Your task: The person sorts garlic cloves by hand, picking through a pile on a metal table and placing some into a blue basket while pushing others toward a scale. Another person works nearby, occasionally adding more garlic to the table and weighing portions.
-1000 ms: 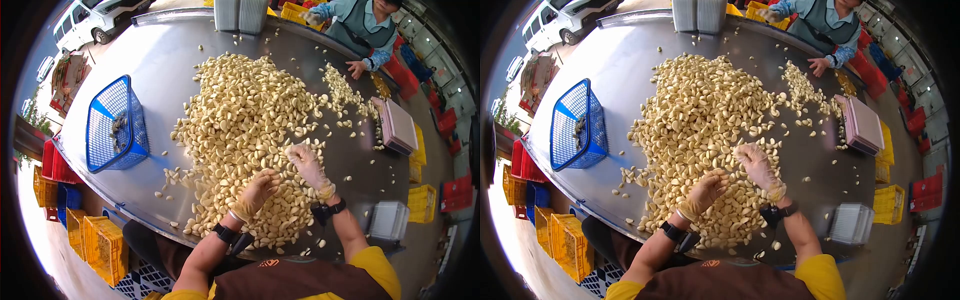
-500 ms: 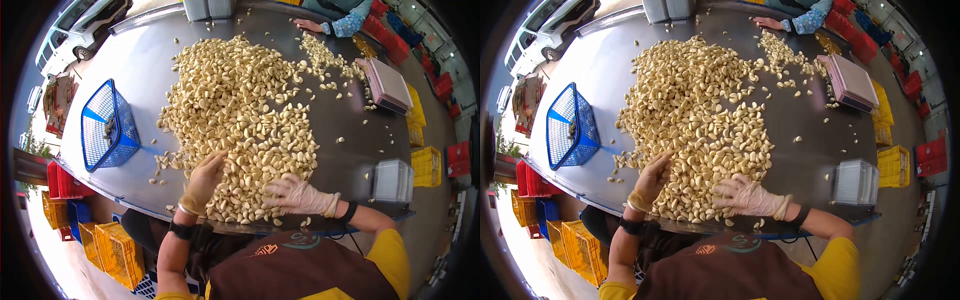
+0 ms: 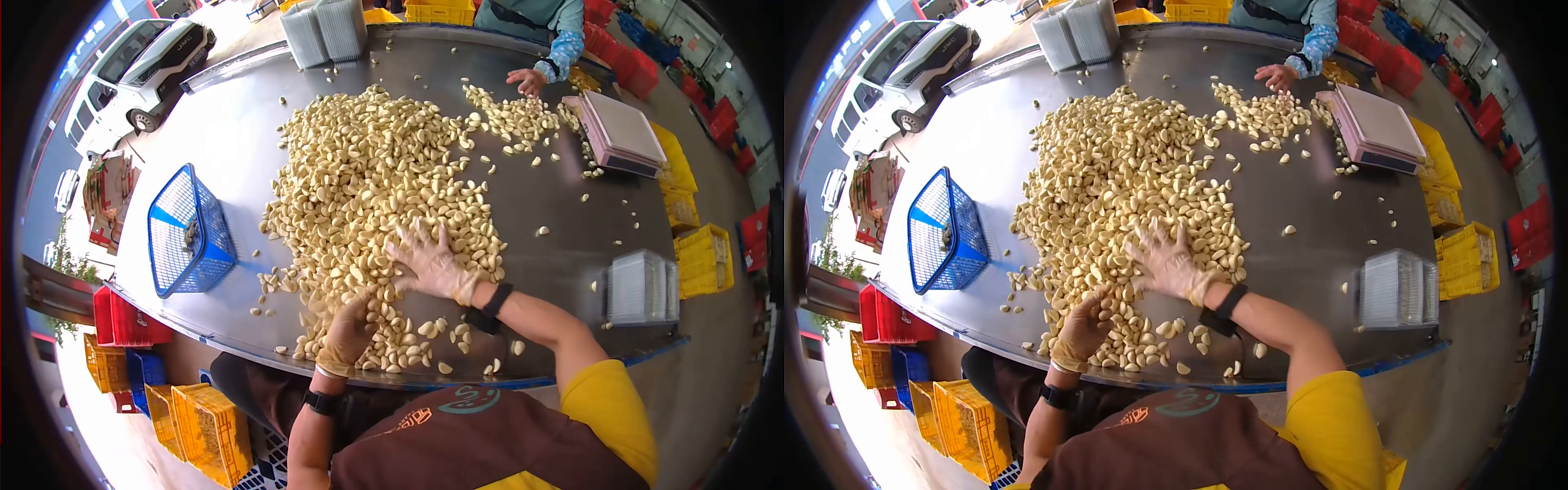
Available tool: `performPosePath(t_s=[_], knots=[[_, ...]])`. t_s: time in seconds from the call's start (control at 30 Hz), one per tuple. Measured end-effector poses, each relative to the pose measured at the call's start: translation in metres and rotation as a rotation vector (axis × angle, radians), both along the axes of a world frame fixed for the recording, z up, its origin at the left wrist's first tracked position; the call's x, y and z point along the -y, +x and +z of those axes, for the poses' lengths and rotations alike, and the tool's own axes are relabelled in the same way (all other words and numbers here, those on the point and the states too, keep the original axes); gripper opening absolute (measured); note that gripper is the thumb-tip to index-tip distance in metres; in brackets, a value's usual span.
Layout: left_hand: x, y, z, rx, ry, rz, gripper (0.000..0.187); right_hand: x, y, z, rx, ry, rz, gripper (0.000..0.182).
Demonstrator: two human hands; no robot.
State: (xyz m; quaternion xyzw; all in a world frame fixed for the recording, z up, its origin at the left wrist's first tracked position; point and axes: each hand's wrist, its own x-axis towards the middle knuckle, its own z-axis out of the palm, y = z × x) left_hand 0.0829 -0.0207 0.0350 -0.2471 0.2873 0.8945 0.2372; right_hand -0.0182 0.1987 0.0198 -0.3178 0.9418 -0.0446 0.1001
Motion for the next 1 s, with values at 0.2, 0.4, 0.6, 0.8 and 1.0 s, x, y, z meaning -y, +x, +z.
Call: performPosePath(t_s=[0.2,0.4,0.6,0.8,1.0], knots=[[0.038,0.012,-0.013,0.019,-0.047,0.117,0.031,-0.104,0.067,-0.001,0.132,-0.12,0.475,0.065],[-0.016,-0.018,-0.006,0.062,-0.043,-0.033,0.025,-0.098,-0.029,-0.035,-0.214,-0.338,-0.147,0.07],[-0.037,-0.048,0.012,-0.038,0.012,-0.059,0.023,0.0,-0.048,-0.015,-0.028,0.011,-0.248,0.086],[0.004,-0.009,-0.009,-0.021,0.003,0.066,0.027,-0.079,0.063,-0.016,0.16,-0.157,0.263,0.075],[-0.032,-0.004,-0.013,0.091,0.143,-0.066,0.024,-0.16,0.012,-0.028,-0.163,-0.052,-0.019,0.064]])
